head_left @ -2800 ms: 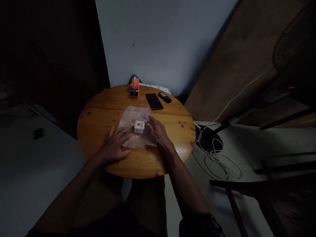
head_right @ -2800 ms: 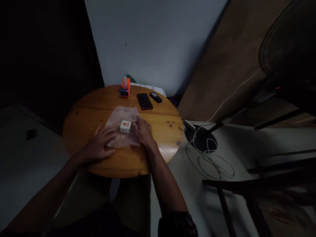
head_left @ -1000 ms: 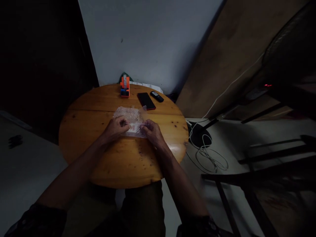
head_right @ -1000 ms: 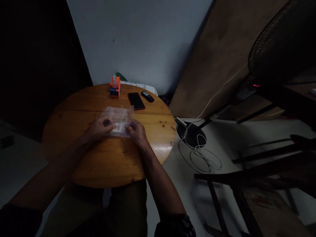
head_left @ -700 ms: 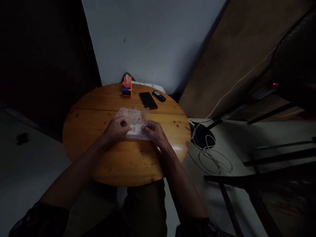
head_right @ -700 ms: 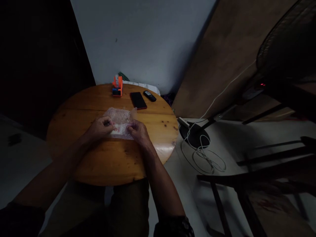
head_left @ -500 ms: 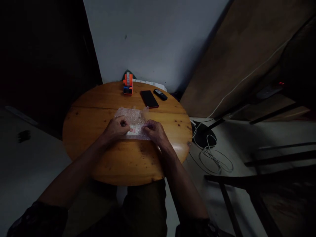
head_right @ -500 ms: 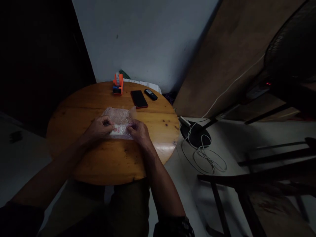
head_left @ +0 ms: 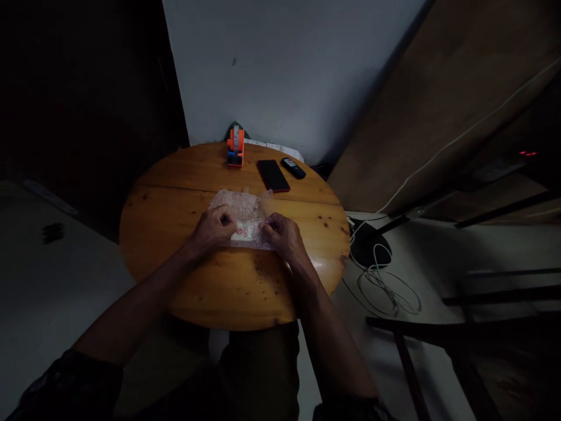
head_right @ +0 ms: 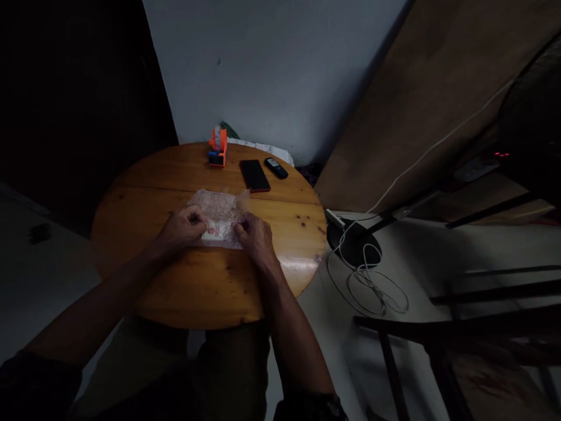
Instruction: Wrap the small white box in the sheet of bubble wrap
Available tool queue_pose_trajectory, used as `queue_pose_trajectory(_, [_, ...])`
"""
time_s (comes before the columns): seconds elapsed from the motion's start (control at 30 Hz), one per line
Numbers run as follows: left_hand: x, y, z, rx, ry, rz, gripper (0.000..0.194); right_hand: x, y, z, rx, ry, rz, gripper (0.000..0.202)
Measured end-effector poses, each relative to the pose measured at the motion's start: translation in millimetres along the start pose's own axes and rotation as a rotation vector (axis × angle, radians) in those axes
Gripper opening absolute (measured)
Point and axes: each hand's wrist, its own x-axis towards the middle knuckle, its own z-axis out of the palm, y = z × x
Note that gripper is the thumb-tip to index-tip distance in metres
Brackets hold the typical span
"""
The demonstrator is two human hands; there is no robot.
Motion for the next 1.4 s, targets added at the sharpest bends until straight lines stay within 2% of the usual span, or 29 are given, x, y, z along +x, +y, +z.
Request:
queue_pose_trajectory(0.13, [1, -4, 1.8, -0.044, -0.008, 0.013, 0.005, -1, -1, 0, -0.052, -0.005, 0.001, 0.015])
queue_pose_trajectory(0.3, [3, -8, 2.6, -0.102, -0.037, 0.007, 0.011, -4, -10, -1, -0.241, -0.011, 0.003, 0.015])
queue_pose_trajectory(0.43, [5, -9, 2.0, -0.198, -0.062, 0.018, 0.029, -5, -14, -1, -0.318, -0.033, -0.008, 0.018])
queue_pose_trajectory(0.5, [5, -10, 1.8, -0.204, -0.091, 0.01, 0.031, -5, -14, -1, -0.337, -0.023, -0.025, 0.018])
queue_pose_trajectory(0.6, [6, -9, 1.8, -0.208, -0.122, -0.023, 0.027, -7, -14, 0, -0.372, 0.082, -0.132, 0.02])
queue_pose_trajectory(0.7, [5, -6, 0.6, -0.19, -0.119, -0.048, 0.026, -11, -19, 2, -0.4, 0.171, -0.338, 0.023])
queue_pose_trajectory(0.8, [4, -3, -1.8, -0.167, -0.122, -0.043, 0.025, -17, -26, 5, -0.427, 0.113, -0.526, 0.025])
queue_pose_trajectory(0.87, [4, -2, -2.8, -0.165, -0.127, -0.03, 0.025, -19, -29, 7, -0.444, 0.049, -0.6, 0.025])
queue_pose_trajectory(1.07, [6, -4, -1.1, -0.165, -0.132, -0.034, 0.024, -18, -30, 13, -0.488, -0.062, -0.636, 0.026])
queue_pose_trajectory(1.17, [7, -5, -9.6, -0.151, -0.125, -0.032, 0.025, -19, -31, 12, -0.533, -0.083, -0.628, 0.026])
queue_pose_trajectory(1.4, [0, -20, -48.8, 0.008, -0.136, -0.049, 0.042, -22, -38, 13, -0.647, -0.108, -0.643, 0.033])
